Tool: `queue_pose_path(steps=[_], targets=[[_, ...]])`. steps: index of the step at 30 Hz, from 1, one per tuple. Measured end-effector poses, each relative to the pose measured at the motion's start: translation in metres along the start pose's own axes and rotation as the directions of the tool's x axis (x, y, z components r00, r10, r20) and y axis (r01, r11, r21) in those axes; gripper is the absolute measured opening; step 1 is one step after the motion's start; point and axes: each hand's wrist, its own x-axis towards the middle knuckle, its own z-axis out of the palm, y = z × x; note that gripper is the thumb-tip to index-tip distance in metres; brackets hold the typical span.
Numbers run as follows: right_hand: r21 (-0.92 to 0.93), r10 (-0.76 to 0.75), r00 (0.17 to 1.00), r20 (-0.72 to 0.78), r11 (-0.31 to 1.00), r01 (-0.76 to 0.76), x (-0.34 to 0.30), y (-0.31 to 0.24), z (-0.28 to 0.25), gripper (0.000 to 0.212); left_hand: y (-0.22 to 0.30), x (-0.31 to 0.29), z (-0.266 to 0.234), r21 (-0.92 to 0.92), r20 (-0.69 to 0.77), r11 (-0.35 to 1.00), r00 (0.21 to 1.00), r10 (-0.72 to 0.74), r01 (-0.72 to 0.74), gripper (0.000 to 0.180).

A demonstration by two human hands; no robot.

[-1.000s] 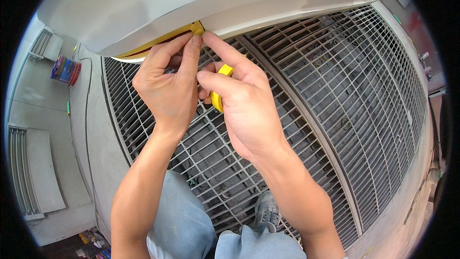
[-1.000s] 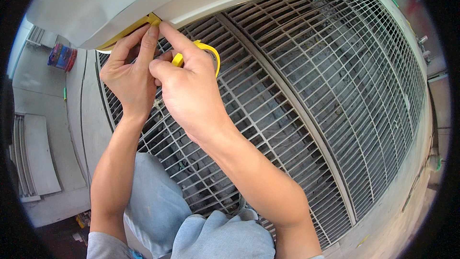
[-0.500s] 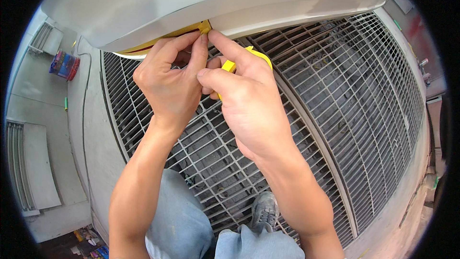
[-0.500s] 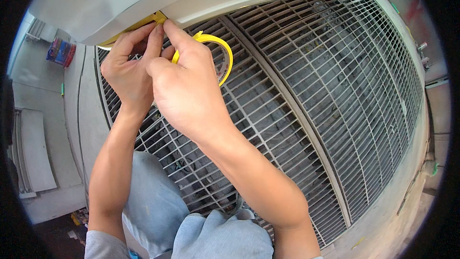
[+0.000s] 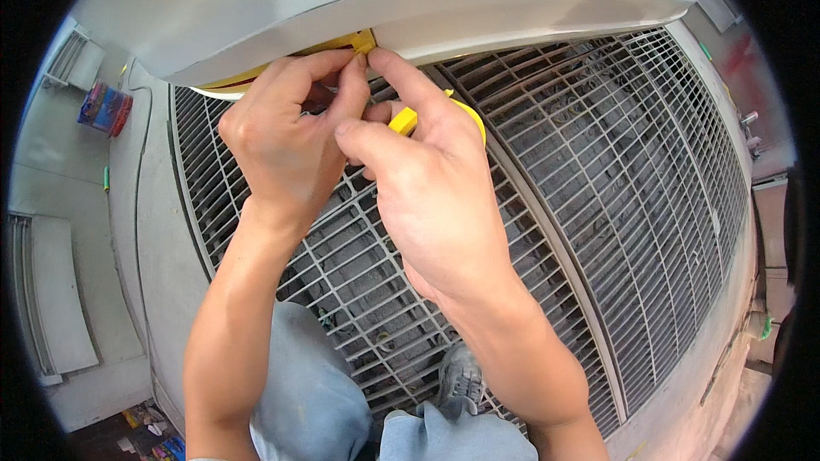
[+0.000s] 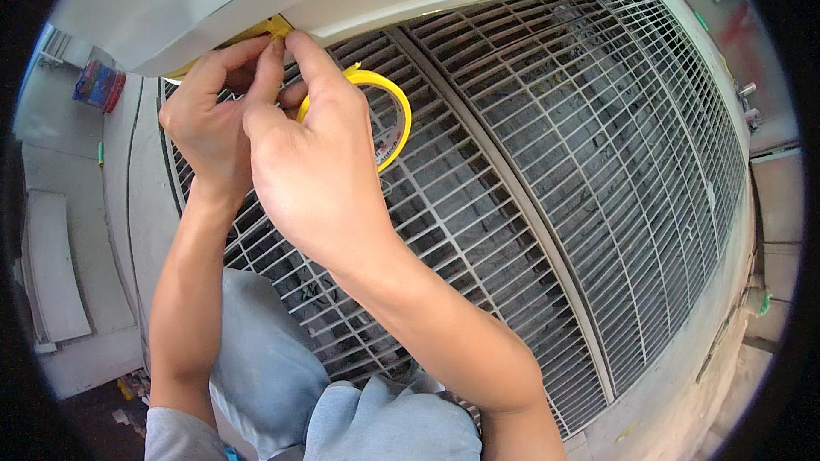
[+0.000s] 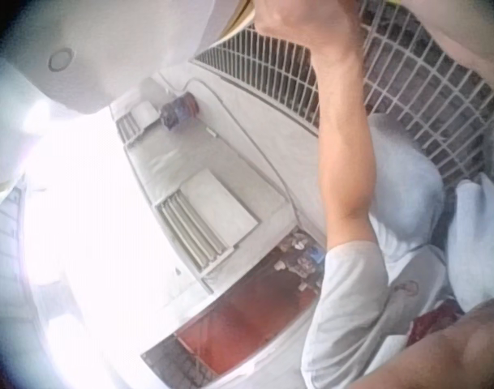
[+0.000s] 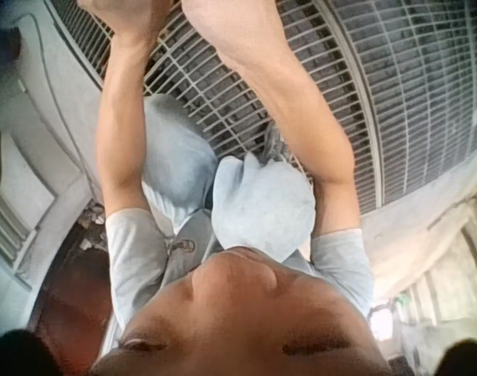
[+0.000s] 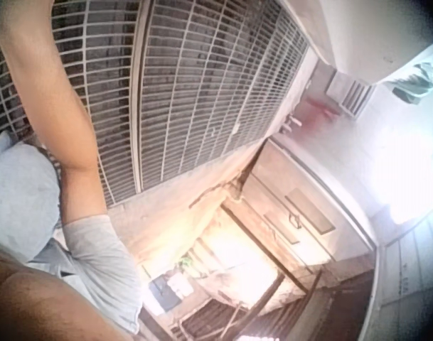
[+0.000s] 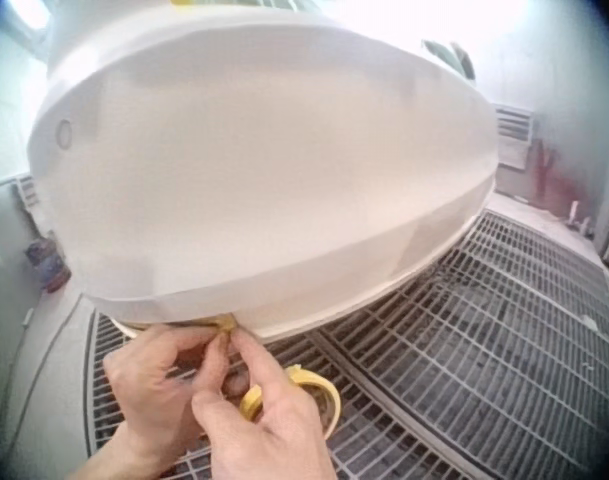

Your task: The person applies yellow masking tape along the edges of a white car bumper and then covers the taped area with a green protective sheet. They smooth the tape and sheet to ensure secure attachment.

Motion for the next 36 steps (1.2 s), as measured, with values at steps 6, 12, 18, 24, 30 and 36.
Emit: queue_pose_path(steps=[6,12,18,24,30,36], targets=[[0.066,0.009,1.000,0.005,0.998,-0.010,0.004,-0.002,-0.004,0.030,0.002,0.005,-0.002,0.061,0.006,0.997,0.999,0.045,-0.046,0.012],[0.147,0.084,0.996,-0.001,0.986,-0.083,0.003,-0.004,-0.006,0.038,0.006,0.004,-0.011,0.081,-0.017,0.981,0.984,-0.175,0.175,0.015],[0.215,0.131,0.987,-0.098,0.971,-0.108,-0.009,0.001,-0.012,0.051,-0.003,0.012,-0.039,0.344,-0.043,0.905,0.959,0.280,-0.249,0.042],[0.185,0.127,0.980,-0.154,0.978,-0.098,-0.020,0.017,-0.018,0.037,-0.008,0.033,-0.032,0.388,0.129,0.793,0.880,0.458,-0.469,0.107],[0.127,0.135,0.980,-0.148,0.985,-0.117,-0.024,0.028,-0.022,0.030,0.001,0.047,-0.020,0.382,0.221,0.745,0.836,0.501,-0.547,0.119],[0.183,0.113,0.981,-0.159,0.980,-0.083,-0.024,0.037,-0.023,0.024,0.003,0.065,-0.020,0.385,0.296,0.689,0.790,0.537,-0.614,0.122]])
